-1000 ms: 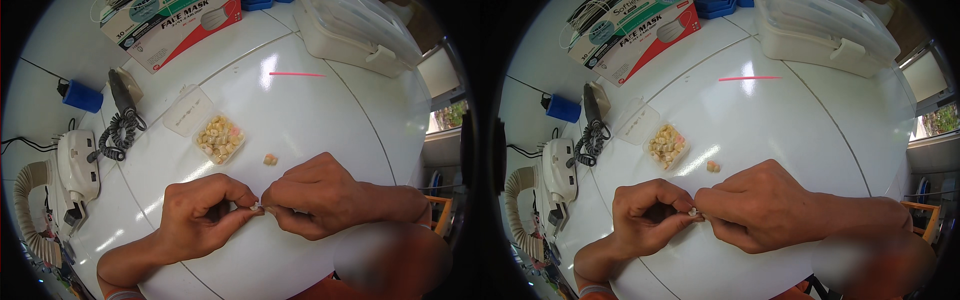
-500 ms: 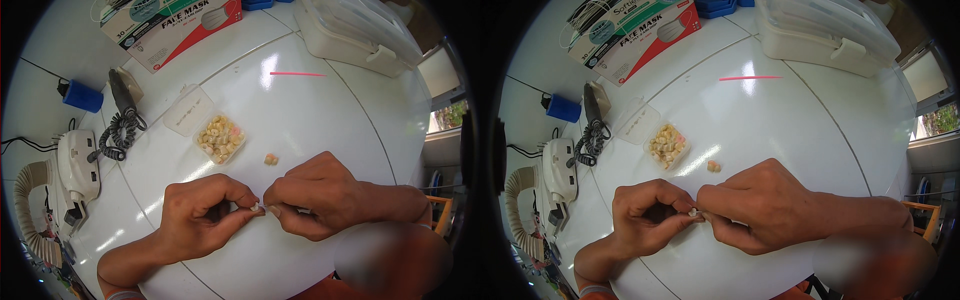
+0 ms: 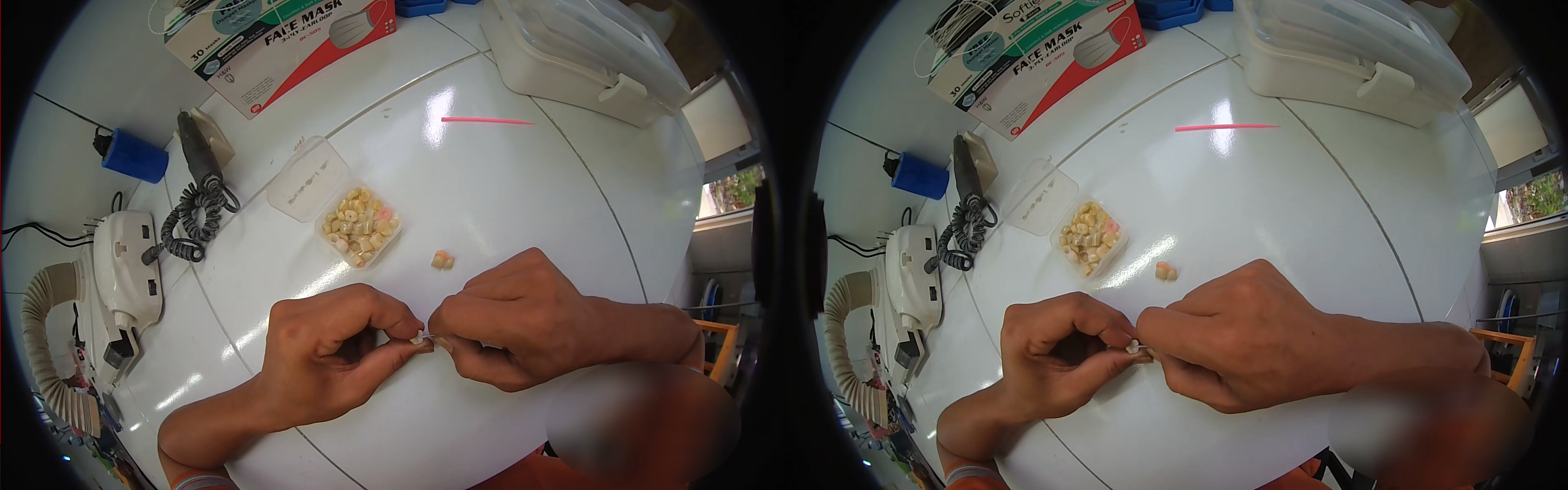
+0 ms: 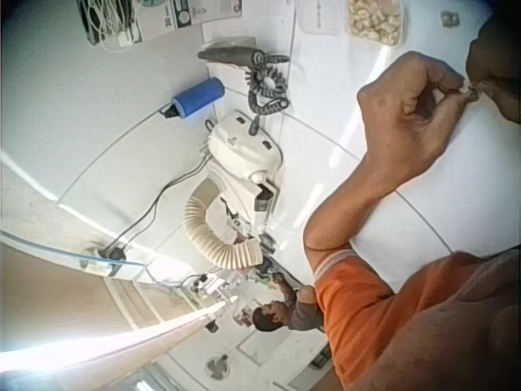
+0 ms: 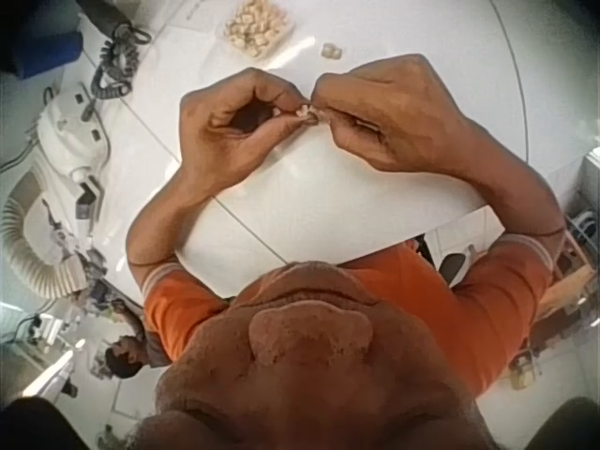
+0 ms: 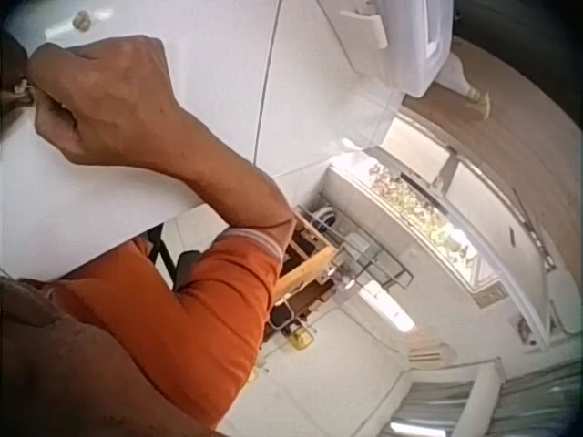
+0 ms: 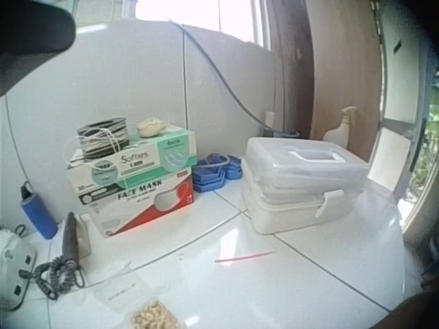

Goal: The recorder is using a fine brush and a small tool to clean and polish individual prosthetic dental crowns on a workbench.

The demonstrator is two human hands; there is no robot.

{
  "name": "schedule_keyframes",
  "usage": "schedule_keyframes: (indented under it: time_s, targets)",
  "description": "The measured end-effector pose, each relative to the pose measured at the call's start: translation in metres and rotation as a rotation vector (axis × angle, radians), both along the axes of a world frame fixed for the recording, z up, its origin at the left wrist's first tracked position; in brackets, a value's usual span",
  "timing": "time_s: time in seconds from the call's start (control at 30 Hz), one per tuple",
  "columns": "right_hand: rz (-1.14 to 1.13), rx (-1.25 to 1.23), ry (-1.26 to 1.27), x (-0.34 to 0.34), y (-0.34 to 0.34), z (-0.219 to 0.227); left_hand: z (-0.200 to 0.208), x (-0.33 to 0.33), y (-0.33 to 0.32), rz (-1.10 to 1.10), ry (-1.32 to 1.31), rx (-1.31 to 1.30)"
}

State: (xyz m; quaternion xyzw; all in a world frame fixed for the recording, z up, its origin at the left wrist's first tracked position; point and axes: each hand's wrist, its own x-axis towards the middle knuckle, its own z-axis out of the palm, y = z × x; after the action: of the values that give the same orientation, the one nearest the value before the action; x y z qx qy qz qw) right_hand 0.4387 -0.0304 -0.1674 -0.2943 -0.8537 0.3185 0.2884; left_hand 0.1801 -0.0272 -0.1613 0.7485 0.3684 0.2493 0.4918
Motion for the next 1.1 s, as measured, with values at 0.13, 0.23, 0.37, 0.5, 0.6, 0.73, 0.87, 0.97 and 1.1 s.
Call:
schedule_keyframes:
  time_s: [0.13,0.23,0.37,0.5,0.6,0.73,0.87,0.97,1.1]
  targets:
    - [-0.003,-0.002,0.001,-0.0004,0.0,0.0,0.0018,-0.0003,-0.0009,0.026,0.024,-0.049]
    - [-0.005,0.0,0.002,-0.0006,-0.0005,-0.0005,0.0005,0.0003,-0.0007,0.009,0.017,-0.023]
    - [0.0,0.003,-0.004,0.0006,0.0004,0.0004,0.0014,0.001,0.0,0.019,0.024,-0.04]
    - [-0.046,0.042,0.013,-0.0025,-0.002,-0.0034,0.0011,0.0011,-0.0009,0.019,0.021,-0.038]
    - [-0.027,0.023,0.015,-0.0004,-0.0013,-0.0018,-0.0006,-0.0008,-0.0003,0.014,0.004,-0.044]
    - [-0.042,0.001,0.048,-0.0007,-0.0015,-0.0016,-0.0003,0.0002,-0.0008,0.016,0.009,-0.048]
    - [-0.042,0.006,0.039,-0.0011,-0.0017,-0.0031,0.0012,0.0004,-0.0004,0.014,0.012,-0.062]
    - [-0.015,0.016,0.045,-0.0006,0.0006,-0.0031,0.0019,0.0002,0.0005,0.007,0.021,-0.052]
    - [-0.02,0.027,0.034,-0.0011,0.0001,-0.0031,0.0014,0.0,0.0003,0.005,0.023,-0.041]
